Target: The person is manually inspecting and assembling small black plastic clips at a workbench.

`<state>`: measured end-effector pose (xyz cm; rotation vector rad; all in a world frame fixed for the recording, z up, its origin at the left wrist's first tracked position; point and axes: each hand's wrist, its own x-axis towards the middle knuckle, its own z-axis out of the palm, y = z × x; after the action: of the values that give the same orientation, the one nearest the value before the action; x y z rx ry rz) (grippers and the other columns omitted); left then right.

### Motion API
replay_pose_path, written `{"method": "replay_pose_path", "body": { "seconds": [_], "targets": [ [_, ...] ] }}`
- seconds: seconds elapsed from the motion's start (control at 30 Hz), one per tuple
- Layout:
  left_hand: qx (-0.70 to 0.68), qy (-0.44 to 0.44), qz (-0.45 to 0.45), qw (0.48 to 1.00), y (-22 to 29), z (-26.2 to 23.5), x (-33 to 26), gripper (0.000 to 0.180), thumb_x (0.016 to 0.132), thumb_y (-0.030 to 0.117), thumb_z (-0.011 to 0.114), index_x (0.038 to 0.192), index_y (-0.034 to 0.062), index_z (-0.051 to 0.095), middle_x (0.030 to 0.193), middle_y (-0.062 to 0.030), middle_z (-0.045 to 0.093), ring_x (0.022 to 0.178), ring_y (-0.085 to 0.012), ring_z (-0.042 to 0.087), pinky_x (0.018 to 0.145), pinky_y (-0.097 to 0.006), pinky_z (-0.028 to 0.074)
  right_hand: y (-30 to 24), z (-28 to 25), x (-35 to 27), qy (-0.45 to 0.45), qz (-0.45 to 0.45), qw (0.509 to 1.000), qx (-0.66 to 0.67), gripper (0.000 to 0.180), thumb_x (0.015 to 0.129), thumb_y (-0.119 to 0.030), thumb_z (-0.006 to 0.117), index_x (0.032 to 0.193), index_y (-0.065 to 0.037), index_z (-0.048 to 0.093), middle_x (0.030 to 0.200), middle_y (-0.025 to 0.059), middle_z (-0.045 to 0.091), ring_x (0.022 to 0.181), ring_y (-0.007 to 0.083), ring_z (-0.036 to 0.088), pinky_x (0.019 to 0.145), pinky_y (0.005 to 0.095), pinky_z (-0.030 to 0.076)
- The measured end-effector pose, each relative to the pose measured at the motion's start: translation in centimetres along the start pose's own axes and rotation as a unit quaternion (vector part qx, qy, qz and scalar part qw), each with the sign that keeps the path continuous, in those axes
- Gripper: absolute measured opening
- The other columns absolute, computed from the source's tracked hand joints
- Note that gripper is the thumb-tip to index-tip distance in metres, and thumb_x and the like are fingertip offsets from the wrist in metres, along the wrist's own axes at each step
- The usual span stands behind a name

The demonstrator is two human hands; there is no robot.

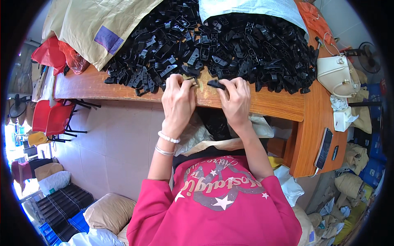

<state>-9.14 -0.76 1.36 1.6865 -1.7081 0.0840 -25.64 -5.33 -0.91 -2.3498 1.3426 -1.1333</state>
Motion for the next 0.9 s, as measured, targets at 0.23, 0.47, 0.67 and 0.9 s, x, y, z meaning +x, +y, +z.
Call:
{"method": "replay_pose_path", "body": {
  "seconds": [0.23,0.47,0.67,0.9],
  "targets": [
    [-0.257,-0.035,-0.083,0.962,1.3,-0.9,-1.5,0.024,0.080,-0.002,0.065,0.103,-0.0002,0.057,0.101,-0.0149,0.059,0.083,-0.0288,0.063,0.073,-0.033,0.050,-1.0,-1.7,-1.6,0.018,0.154,0.942,0.298,0.024,0.083,0.003,0.064,0.106,0.003,0.059,0.097,0.0088,0.060,0.082,0.0145,0.060,0.071,0.0260,0.050],
    [-0.386,-0.156,-0.175,0.892,1.8,-1.0,-2.2,0.033,0.076,-0.003,0.073,0.107,-0.0004,0.062,0.091,0.0011,0.060,0.074,-0.0032,0.051,0.063,-0.018,0.040,-1.2,-3.8,-1.8,-0.020,0.147,0.882,0.448,0.024,0.090,-0.014,0.066,0.102,0.006,0.064,0.103,0.0060,0.055,0.086,0.0097,0.057,0.075,0.0207,0.048],
    [-0.401,-0.222,-0.264,0.849,2.4,-1.9,-2.2,0.034,0.076,0.004,0.075,0.108,-0.0012,0.065,0.062,0.0041,0.054,0.054,-0.0015,0.042,0.051,-0.018,0.037,-1.7,-3.9,-1.9,-0.062,0.098,0.932,0.343,0.019,0.086,-0.015,0.067,0.096,0.001,0.067,0.097,0.0095,0.059,0.086,0.0200,0.060,0.073,0.0282,0.049],
    [-0.535,-0.214,-0.276,0.769,3.3,-2.2,-2.0,0.033,0.083,0.001,0.068,0.115,-0.0058,0.060,0.073,-0.0053,0.068,0.066,-0.0041,0.063,0.058,-0.020,0.049,-1.6,-4.5,-1.9,-0.060,0.048,0.944,0.320,0.015,0.085,-0.013,0.066,0.092,0.001,0.066,0.099,0.0110,0.061,0.089,0.0246,0.060,0.080,0.0320,0.048]
  ]
}}
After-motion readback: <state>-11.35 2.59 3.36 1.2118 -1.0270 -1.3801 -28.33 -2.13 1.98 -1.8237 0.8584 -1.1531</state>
